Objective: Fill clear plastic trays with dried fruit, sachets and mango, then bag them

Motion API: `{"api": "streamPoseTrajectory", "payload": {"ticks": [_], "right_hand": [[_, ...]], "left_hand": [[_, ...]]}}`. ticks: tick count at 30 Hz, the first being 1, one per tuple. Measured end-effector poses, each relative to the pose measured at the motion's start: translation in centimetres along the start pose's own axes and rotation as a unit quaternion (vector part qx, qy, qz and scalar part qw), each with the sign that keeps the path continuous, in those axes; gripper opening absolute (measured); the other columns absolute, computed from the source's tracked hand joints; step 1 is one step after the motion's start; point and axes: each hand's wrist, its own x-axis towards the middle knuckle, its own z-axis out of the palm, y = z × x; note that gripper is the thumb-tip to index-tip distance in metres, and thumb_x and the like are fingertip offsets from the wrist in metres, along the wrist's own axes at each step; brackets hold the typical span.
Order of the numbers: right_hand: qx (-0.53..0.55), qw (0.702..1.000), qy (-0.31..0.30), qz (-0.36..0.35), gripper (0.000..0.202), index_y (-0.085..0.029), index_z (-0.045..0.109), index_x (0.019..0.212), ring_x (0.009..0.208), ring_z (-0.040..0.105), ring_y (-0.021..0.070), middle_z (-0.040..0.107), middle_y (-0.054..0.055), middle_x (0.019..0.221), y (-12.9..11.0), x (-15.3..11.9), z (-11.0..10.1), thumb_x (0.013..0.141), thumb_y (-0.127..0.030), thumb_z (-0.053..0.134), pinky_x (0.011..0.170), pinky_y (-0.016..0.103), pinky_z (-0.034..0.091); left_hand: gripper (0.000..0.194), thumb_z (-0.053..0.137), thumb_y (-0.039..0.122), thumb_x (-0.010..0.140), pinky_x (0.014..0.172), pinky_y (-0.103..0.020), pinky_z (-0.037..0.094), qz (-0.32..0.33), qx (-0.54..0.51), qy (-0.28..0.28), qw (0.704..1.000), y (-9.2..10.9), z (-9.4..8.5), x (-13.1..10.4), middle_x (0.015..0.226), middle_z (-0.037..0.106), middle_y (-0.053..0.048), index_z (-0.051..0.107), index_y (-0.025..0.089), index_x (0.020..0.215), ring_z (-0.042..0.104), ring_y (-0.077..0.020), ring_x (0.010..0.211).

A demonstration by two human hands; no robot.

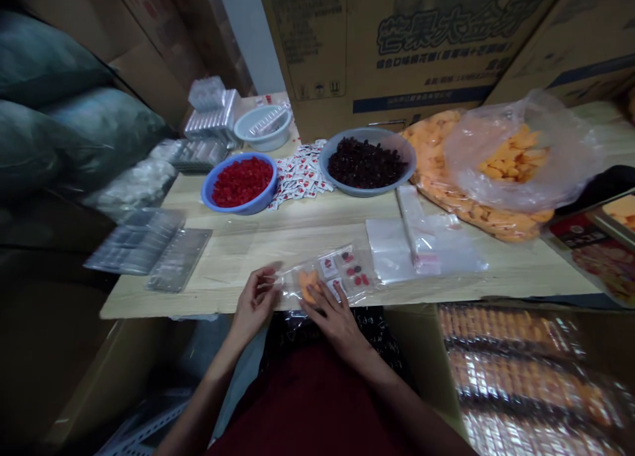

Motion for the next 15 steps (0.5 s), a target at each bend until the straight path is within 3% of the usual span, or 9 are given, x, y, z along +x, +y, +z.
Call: {"api": "streamPoseTrajectory", "payload": {"ticks": [3,7,10,12,15], "right_hand": [[-0.020,0.999,0.038,0.001,0.041,-0.026,0.058,0.133,0.144,0.036,0.0304,0.051,0.011,0.148,-0.3,0.2,1.0,0.093,-0.016,0.059,0.115,0.062,0.028],[-0.042,0.995,0.090,-0.002,0.030,-0.023,0.064,0.121,0.135,0.049,0.0299,0.064,0.013,0.133,-1.0,1.7,2.3,0.094,-0.013,0.056,0.113,0.062,0.030],[-0.026,0.994,0.095,-0.037,0.027,-0.021,0.065,0.118,0.129,0.053,0.0302,0.066,0.013,0.129,-1.3,2.8,2.1,0.094,-0.014,0.054,0.111,0.062,0.035],[-0.003,0.993,0.108,-0.053,0.025,-0.020,0.065,0.115,0.127,0.056,0.0286,0.068,0.012,0.126,-1.4,3.1,1.2,0.094,-0.011,0.054,0.112,0.061,0.036],[0.048,0.988,0.134,-0.054,0.027,-0.021,0.063,0.116,0.123,0.059,0.0249,0.070,0.010,0.121,-1.7,3.1,-1.5,0.093,-0.008,0.056,0.114,0.060,0.035]], "left_hand": [[0.039,0.071,0.029,0.081,0.090,-0.034,0.047,0.051,0.062,-0.067,0.995,0.7,0.1,-0.1,0.119,0.063,-0.009,0.065,0.024,0.118,0.059,-0.0227,0.105],[0.014,0.061,0.028,0.089,0.095,-0.039,0.043,0.107,0.131,-0.141,0.975,0.5,0.9,0.2,0.099,0.069,-0.009,0.072,0.022,0.095,0.059,-0.0251,0.101],[0.018,0.055,0.025,0.092,0.093,-0.039,0.045,0.103,0.148,-0.147,0.972,0.4,0.3,0.4,0.095,0.069,-0.009,0.072,0.022,0.089,0.060,-0.0249,0.098],[0.025,0.054,0.020,0.090,0.102,-0.043,0.042,0.122,0.141,-0.142,0.972,1.0,-0.8,0.3,0.116,0.066,-0.010,0.070,0.023,0.109,0.057,-0.0264,0.115],[0.070,0.059,0.013,0.082,0.118,-0.052,0.025,0.166,0.178,-0.215,0.946,3.0,-2.3,0.1,0.156,0.038,-0.009,0.043,0.029,0.147,0.028,-0.0304,0.147]]}}
